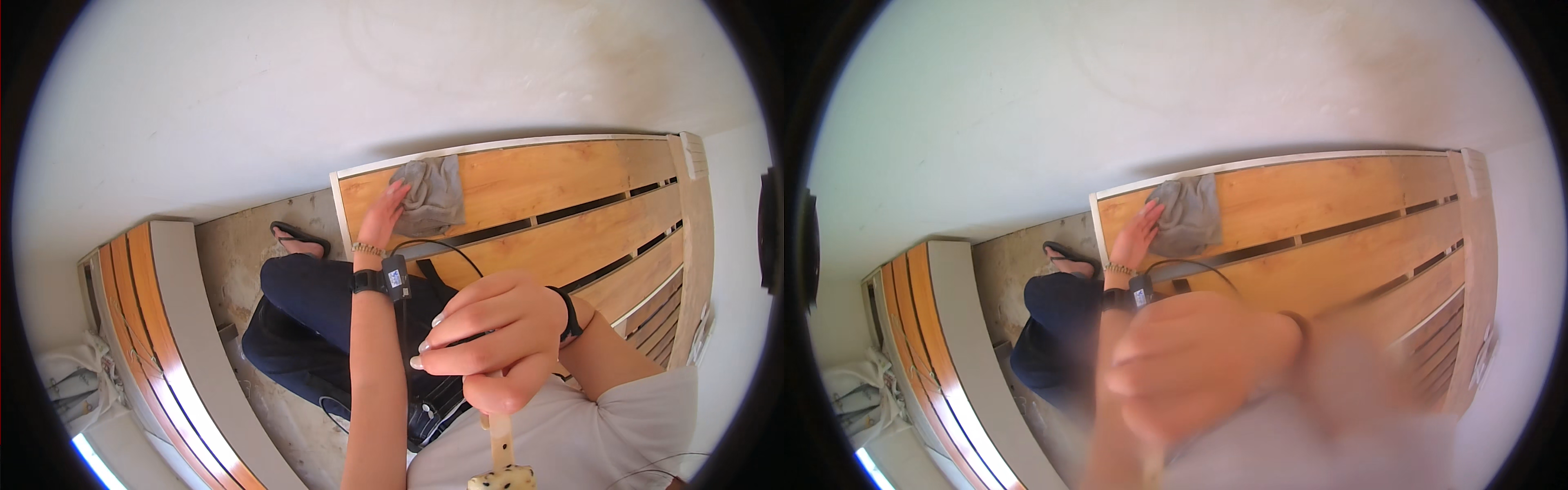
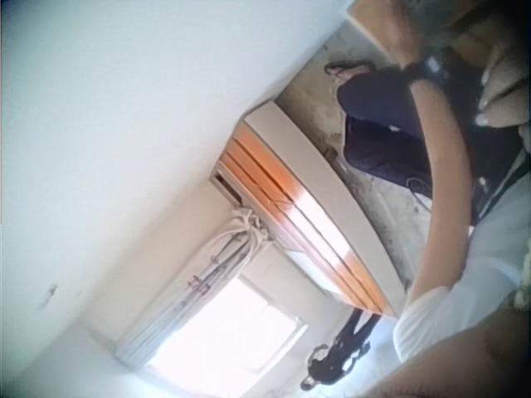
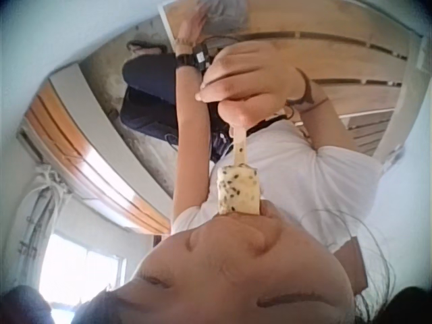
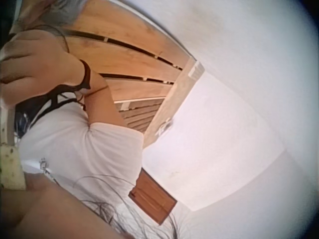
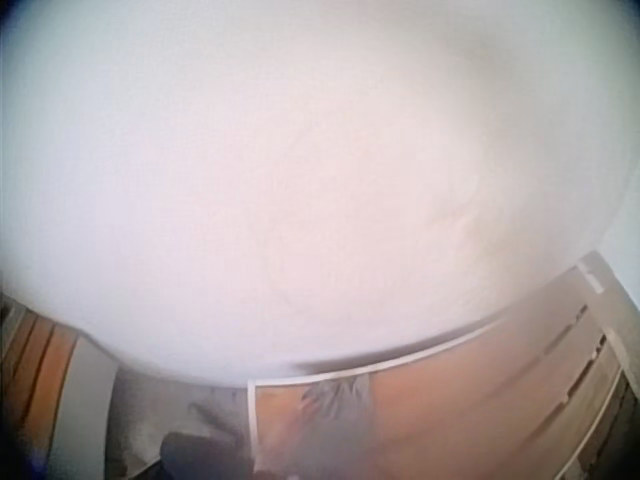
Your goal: The recorder uses a grey cloth to wipe down the wooden slats of a bed frame.
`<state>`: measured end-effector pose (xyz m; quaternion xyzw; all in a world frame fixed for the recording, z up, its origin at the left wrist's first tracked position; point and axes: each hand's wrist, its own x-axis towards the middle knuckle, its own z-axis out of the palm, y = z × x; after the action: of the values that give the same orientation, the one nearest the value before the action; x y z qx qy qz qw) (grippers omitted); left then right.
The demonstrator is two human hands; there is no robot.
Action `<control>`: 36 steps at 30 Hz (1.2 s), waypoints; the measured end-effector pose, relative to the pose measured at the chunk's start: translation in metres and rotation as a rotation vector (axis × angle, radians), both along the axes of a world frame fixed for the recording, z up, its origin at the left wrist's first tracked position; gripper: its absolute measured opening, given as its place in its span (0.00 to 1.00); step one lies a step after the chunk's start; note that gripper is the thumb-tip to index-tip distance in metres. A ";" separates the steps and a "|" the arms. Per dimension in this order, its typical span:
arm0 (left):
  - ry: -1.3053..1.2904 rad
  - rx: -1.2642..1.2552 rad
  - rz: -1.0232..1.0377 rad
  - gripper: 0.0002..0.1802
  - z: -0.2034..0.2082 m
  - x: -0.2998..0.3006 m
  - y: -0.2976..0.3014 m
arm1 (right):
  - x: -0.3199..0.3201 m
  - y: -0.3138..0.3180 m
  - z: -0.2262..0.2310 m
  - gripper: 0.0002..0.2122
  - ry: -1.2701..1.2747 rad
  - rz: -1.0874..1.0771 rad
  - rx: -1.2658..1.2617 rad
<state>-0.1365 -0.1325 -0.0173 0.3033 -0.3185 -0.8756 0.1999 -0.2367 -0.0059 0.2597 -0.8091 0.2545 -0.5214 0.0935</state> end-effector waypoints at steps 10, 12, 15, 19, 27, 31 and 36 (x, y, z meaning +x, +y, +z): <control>0.001 0.028 0.011 0.24 -0.001 -0.001 0.001 | -0.003 -0.006 -0.049 0.04 0.013 0.039 0.284; 0.003 0.035 0.014 0.24 -0.002 -0.004 0.001 | -0.008 -0.009 -0.076 0.04 0.027 0.034 0.342; 0.013 0.014 -0.005 0.23 -0.006 -0.004 0.001 | -0.011 -0.010 -0.106 0.02 -0.032 -0.154 0.537; 0.076 0.072 0.021 0.24 -0.019 0.001 -0.002 | -0.012 -0.021 -0.129 0.03 -0.063 -0.324 0.676; -0.031 -0.841 0.009 0.23 -0.032 0.004 -0.004 | -0.028 -0.051 -0.183 0.03 0.156 -0.649 0.267; -0.033 0.053 0.056 0.23 -0.026 -0.004 0.001 | -0.039 -0.063 -0.244 0.06 0.027 -0.826 0.498; -0.098 0.037 0.076 0.22 -0.021 -0.005 0.002 | -0.042 -0.074 -0.296 0.12 0.039 -0.840 0.518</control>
<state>-0.1420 -0.1310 -0.0387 0.3611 -0.3000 -0.8572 0.2115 -0.2784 -0.0802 -0.0368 -0.5964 0.6817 -0.4182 0.0687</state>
